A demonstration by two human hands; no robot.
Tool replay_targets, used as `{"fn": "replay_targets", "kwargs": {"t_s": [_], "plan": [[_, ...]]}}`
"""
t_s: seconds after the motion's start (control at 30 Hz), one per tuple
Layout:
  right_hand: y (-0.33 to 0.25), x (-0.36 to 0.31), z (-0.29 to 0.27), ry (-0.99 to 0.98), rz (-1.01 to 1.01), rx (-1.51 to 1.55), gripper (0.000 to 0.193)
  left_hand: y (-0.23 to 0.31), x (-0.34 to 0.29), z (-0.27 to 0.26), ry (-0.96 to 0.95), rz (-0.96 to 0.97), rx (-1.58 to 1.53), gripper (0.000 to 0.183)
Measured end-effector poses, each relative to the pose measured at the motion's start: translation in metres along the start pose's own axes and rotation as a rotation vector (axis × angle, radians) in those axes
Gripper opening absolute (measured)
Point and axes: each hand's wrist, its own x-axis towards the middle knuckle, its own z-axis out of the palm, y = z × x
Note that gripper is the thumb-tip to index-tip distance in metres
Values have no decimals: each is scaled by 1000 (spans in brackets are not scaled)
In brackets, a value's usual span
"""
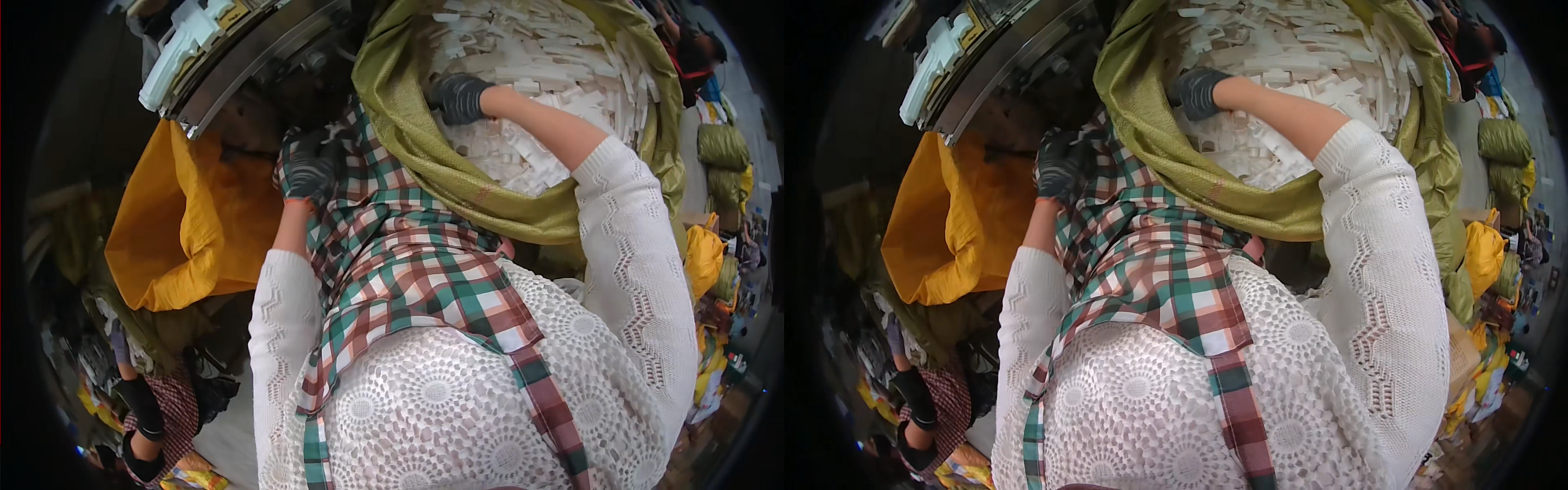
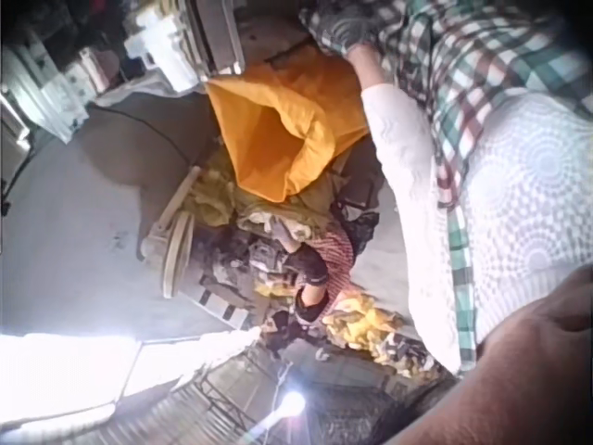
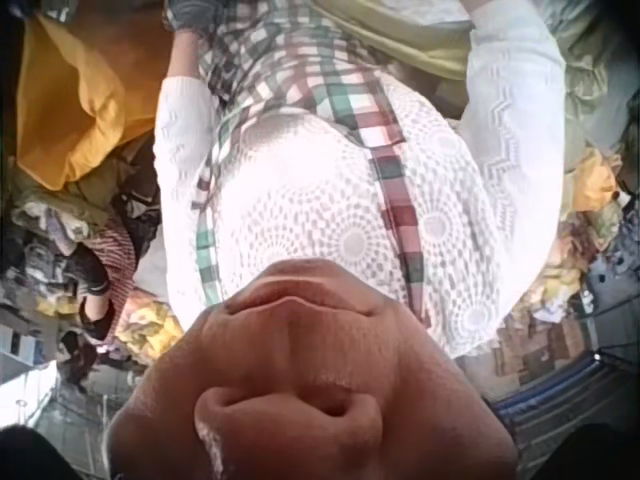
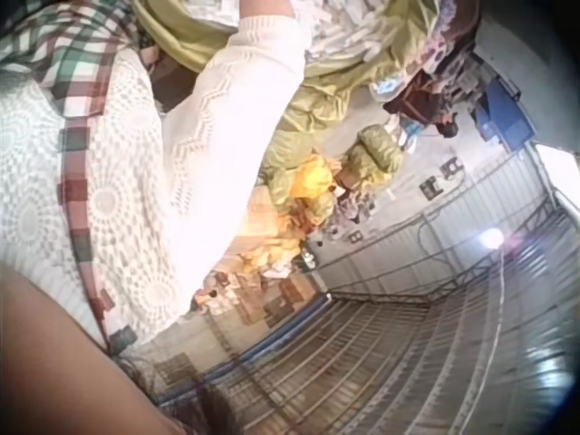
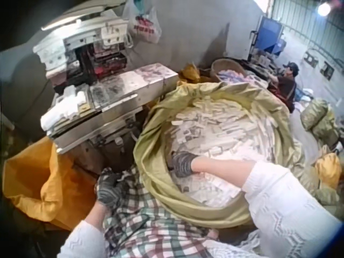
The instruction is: Assemble white plastic toy components using a manual press machine at a factory workbench.
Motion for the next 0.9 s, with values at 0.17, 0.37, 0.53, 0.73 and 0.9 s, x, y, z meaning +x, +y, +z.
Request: {"fn": "replay_targets", "kwargs": {"t_s": [0.17, 0.37, 0.53, 0.73, 0.9], "plan": [[50, -24, -40, 497, -173, 35, 28, -23, -33, -68, 428, -271, -660, 26], [41, -103, -118, 1037, 257, -69, 20, -67, -67, -195, 710, -496, 196, 31], [-21, -132, -128, 1354, 262, -882, 18, -47, -78, -194, 413, -361, 584, 38], [-140, -111, -100, 1229, -493, -229, 27, 119, -9, -135, 91, 253, -72, 51], [-152, -111, -117, 1002, -689, 14, 27, 102, -4, -143, -56, -368, -1761, 38]]}}
